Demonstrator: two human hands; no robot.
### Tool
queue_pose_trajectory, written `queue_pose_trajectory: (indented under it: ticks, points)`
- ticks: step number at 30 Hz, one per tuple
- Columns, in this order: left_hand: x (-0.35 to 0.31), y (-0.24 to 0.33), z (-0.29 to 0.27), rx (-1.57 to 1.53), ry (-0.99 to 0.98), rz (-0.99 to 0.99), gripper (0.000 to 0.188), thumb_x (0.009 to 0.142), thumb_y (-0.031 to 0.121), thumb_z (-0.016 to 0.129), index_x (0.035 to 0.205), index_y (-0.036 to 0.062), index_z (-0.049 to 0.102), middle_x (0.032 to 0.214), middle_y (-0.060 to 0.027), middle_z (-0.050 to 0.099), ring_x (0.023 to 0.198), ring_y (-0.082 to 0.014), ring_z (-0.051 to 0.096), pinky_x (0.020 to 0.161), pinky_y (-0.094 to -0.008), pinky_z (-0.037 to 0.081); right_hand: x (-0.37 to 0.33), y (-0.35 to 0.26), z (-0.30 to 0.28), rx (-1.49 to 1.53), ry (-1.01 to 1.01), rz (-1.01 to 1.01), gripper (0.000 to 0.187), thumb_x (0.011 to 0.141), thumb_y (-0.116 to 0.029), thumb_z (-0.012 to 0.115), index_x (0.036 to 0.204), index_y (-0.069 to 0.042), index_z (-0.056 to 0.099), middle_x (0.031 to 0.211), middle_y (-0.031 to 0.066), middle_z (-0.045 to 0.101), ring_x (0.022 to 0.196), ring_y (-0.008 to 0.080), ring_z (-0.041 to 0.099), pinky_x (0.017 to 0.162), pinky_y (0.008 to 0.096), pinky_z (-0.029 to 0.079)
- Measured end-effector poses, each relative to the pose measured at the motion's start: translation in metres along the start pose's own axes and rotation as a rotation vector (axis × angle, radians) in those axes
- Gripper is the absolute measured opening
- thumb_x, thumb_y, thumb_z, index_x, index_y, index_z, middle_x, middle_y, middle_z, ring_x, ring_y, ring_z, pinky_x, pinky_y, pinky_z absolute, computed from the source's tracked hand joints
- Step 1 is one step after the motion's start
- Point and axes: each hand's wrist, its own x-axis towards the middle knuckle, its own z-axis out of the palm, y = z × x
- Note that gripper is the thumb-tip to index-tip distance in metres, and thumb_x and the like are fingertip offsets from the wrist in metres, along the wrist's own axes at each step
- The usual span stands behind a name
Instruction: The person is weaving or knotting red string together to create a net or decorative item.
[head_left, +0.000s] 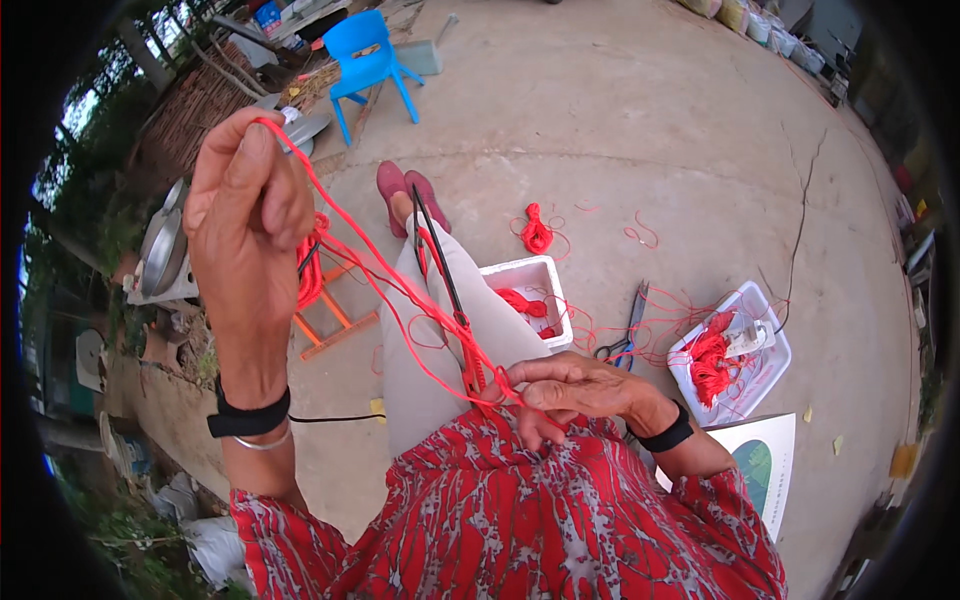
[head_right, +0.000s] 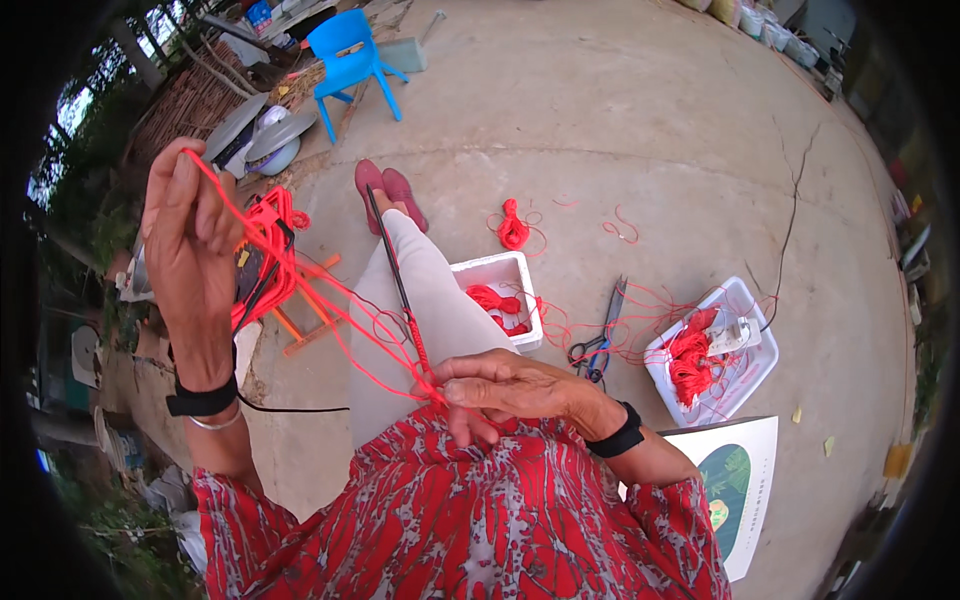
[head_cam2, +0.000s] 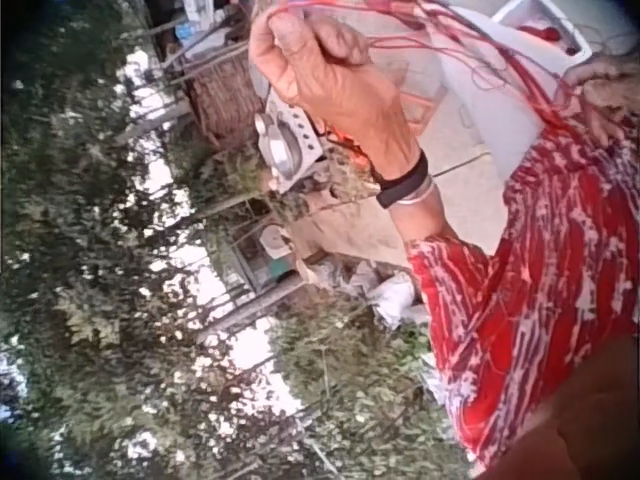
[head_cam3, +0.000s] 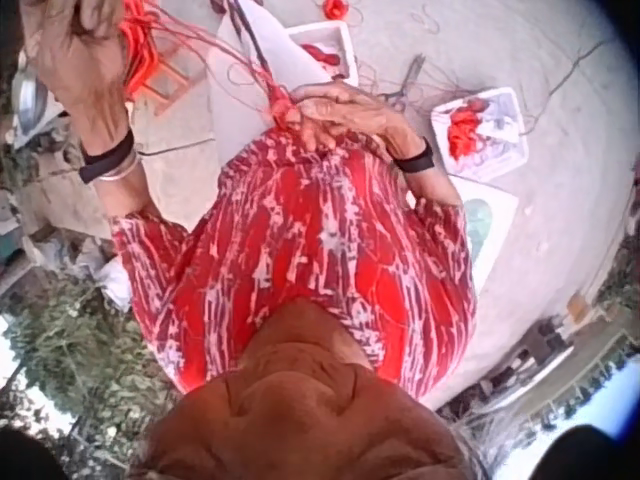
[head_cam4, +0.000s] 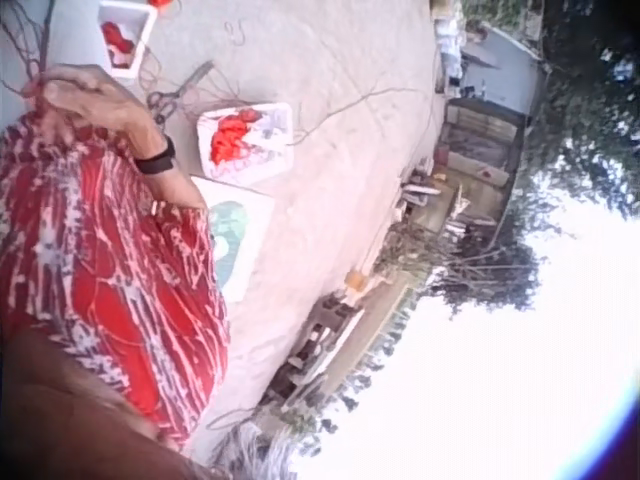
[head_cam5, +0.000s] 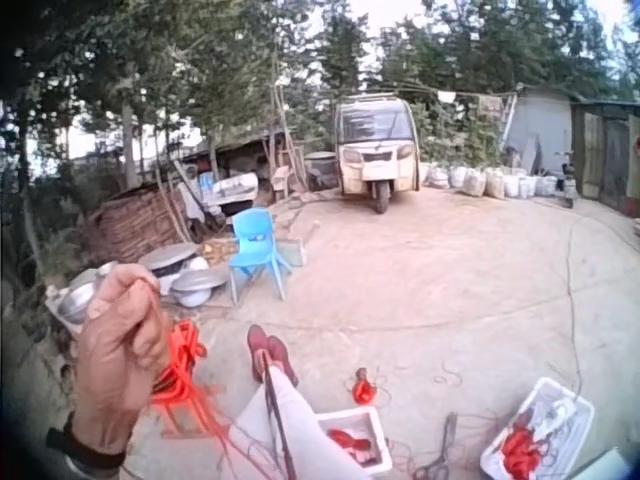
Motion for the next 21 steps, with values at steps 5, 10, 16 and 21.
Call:
queue_pose_trajectory:
  ticks: [5,10,16,21]
  points:
    - [0.001,0.0,-0.045,0.282,0.101,-0.136,0.021,0.093,0.015,0.052,0.11,0.0016,0.053,0.059,0.0037,0.037,0.05,-0.0039,0.035,0.045,-0.0188,0.031,-0.033,-0.008,-0.014,-0.335,0.23,-0.096,0.03,0.096,-0.026,0.05,0.099,0.001,0.062,0.066,0.0045,0.06,0.048,0.0067,0.046,0.043,0.021,0.033]
    - [-0.03,0.0,-0.073,0.148,0.024,-0.154,0.019,0.09,0.018,0.058,0.1,0.002,0.059,0.067,0.0009,0.056,0.059,-0.0069,0.053,0.06,-0.0229,0.046,-0.035,-0.052,-0.019,-0.553,0.681,-0.276,0.026,0.094,-0.021,0.053,0.091,0.001,0.065,0.055,-0.0035,0.043,0.045,0.0036,0.036,0.042,0.0206,0.025]
    - [-0.081,0.0,-0.11,0.176,0.073,-0.29,0.013,0.088,0.012,0.059,0.093,0.0002,0.061,0.069,-0.0034,0.06,0.061,-0.0104,0.055,0.067,-0.0267,0.048,-0.032,-0.086,-0.03,-0.464,0.743,-0.467,0.027,0.096,-0.024,0.051,0.089,0.0,0.061,0.05,-0.0057,0.037,0.043,0.0029,0.029,0.042,0.0209,0.02]
    - [-0.096,-0.007,-0.11,0.17,0.259,-0.387,0.01,0.085,0.008,0.061,0.09,-0.0006,0.061,0.062,-0.0015,0.055,0.054,-0.0113,0.053,0.058,-0.0273,0.046,-0.025,-0.104,-0.045,-0.416,0.762,-0.705,0.029,0.097,-0.026,0.049,0.092,0.001,0.059,0.049,-0.0062,0.033,0.042,0.004,0.026,0.041,0.0222,0.019]
